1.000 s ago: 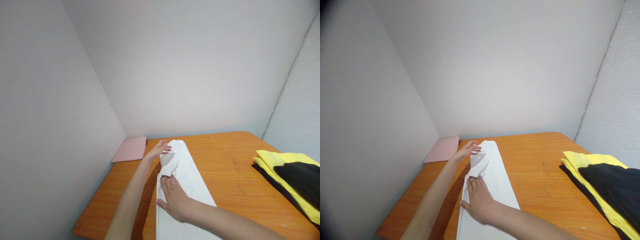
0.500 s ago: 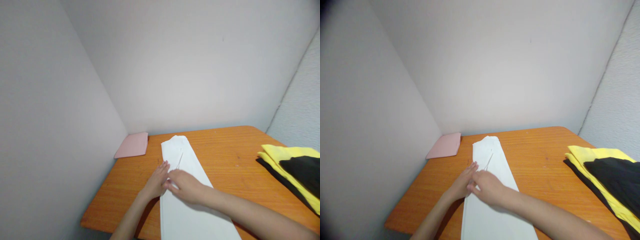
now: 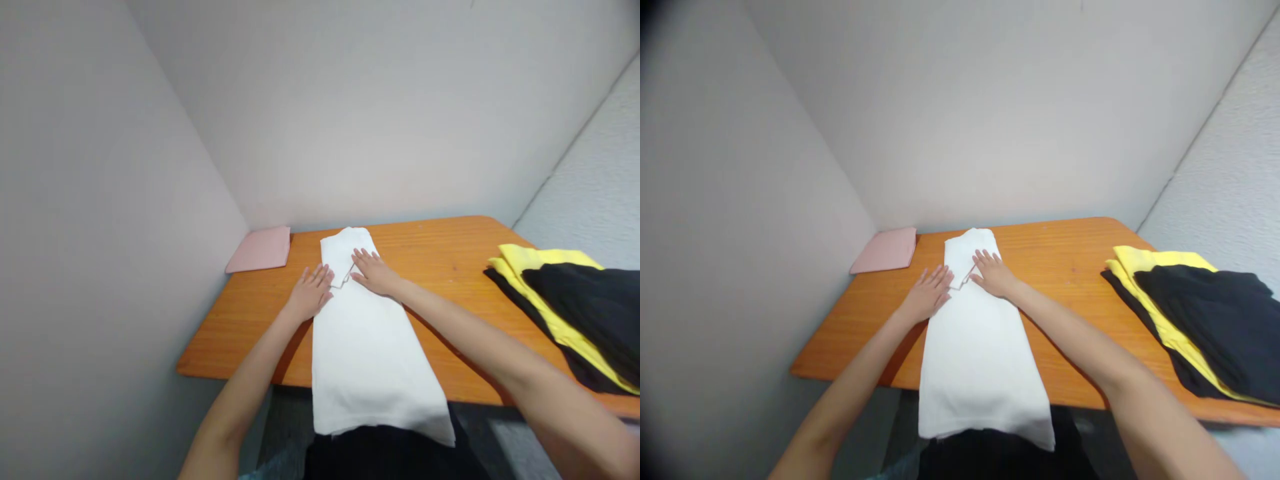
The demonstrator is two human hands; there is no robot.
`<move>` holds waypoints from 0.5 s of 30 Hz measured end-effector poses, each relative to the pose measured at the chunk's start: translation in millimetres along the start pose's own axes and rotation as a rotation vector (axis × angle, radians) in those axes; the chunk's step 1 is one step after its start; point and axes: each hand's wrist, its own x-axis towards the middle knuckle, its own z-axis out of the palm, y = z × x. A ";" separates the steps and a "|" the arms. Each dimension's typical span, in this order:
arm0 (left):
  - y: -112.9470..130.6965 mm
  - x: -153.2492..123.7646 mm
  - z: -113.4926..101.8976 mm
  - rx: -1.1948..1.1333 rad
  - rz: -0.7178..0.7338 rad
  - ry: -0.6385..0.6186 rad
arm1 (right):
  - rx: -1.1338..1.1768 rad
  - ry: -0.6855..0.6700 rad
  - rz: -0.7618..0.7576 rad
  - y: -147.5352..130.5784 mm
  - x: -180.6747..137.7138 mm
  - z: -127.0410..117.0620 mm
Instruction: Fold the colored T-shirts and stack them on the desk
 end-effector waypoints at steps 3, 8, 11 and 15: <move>19.7 -44.0 -25.4 0.050 0.093 0.029 | 0.013 0.011 -0.121 0.3 -54.3 -27.0; 58.9 -147.1 -51.5 0.027 0.293 -0.154 | 0.066 -0.197 -0.371 -7.2 -194.9 -60.9; 70.6 -174.5 -38.3 0.105 0.300 -0.145 | 0.010 -0.216 -0.393 -13.9 -245.7 -50.5; 74.7 -163.9 -7.1 0.285 0.311 0.040 | -0.158 -0.009 -0.403 -26.4 -256.1 -20.5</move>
